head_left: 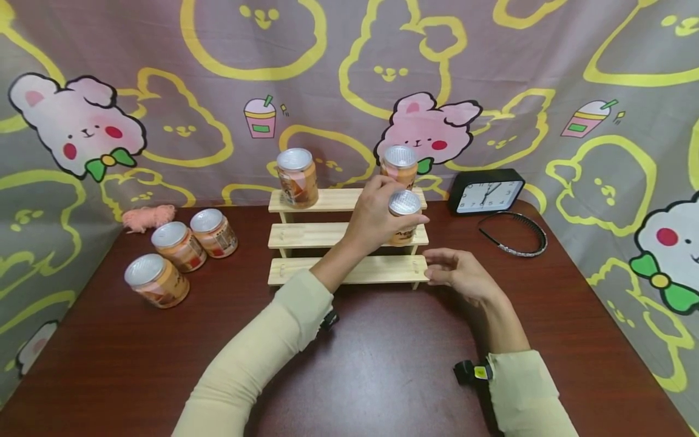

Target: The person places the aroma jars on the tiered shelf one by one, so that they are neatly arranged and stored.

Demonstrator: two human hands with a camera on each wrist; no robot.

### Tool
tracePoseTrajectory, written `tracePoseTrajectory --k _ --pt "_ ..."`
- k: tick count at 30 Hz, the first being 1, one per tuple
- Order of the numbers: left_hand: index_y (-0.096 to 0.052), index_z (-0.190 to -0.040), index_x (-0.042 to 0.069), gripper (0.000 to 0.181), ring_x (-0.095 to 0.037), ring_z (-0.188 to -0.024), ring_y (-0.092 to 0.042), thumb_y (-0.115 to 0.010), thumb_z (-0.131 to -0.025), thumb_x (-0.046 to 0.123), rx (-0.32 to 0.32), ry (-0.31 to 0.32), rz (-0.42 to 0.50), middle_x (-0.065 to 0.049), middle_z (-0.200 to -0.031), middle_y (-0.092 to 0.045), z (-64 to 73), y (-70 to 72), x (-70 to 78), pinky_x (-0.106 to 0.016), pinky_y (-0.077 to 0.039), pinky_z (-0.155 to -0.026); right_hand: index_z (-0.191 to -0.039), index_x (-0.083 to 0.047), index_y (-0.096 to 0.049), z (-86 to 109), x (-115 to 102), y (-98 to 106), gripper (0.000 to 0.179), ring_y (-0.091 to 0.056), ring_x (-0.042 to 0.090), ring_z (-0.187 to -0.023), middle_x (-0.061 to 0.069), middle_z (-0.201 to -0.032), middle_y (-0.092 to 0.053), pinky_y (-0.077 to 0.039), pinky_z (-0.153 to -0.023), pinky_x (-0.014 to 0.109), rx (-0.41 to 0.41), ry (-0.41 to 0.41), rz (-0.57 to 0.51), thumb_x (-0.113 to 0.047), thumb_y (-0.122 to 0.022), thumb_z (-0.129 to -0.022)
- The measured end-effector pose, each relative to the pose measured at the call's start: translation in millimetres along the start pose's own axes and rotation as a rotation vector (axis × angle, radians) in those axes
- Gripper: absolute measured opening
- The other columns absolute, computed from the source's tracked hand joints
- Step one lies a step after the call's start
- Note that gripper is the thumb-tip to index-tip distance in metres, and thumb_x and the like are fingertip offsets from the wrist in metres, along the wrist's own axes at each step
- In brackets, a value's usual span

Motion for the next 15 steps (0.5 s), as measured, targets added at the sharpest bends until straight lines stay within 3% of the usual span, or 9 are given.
tracePoseTrajectory --k 15 --pt "-0.071 -0.111 -0.001 0.060 -0.024 -0.105 -0.055 -0.094 -0.071 0.037 -0.020 0.017 -0.035 -0.014 -0.113 -0.060 -1.9 -4.0 4.5 -0.028 -0.045 -0.093 -0.139 0.018 -0.045 -0.3 1.4 2.2 0.050 -0.066 0.011 -0.096 0.023 -0.119 -0.064 -0.059 -0.082 0.033 0.001 -0.007 0.003 0.010 -0.062 -0.094"
Point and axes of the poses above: each hand's wrist, its own z-axis away from the middle knuckle, its own y-axis out of the back of the hand, x = y × z, the point moved 5 cm from there along -z, towards the middle knuckle
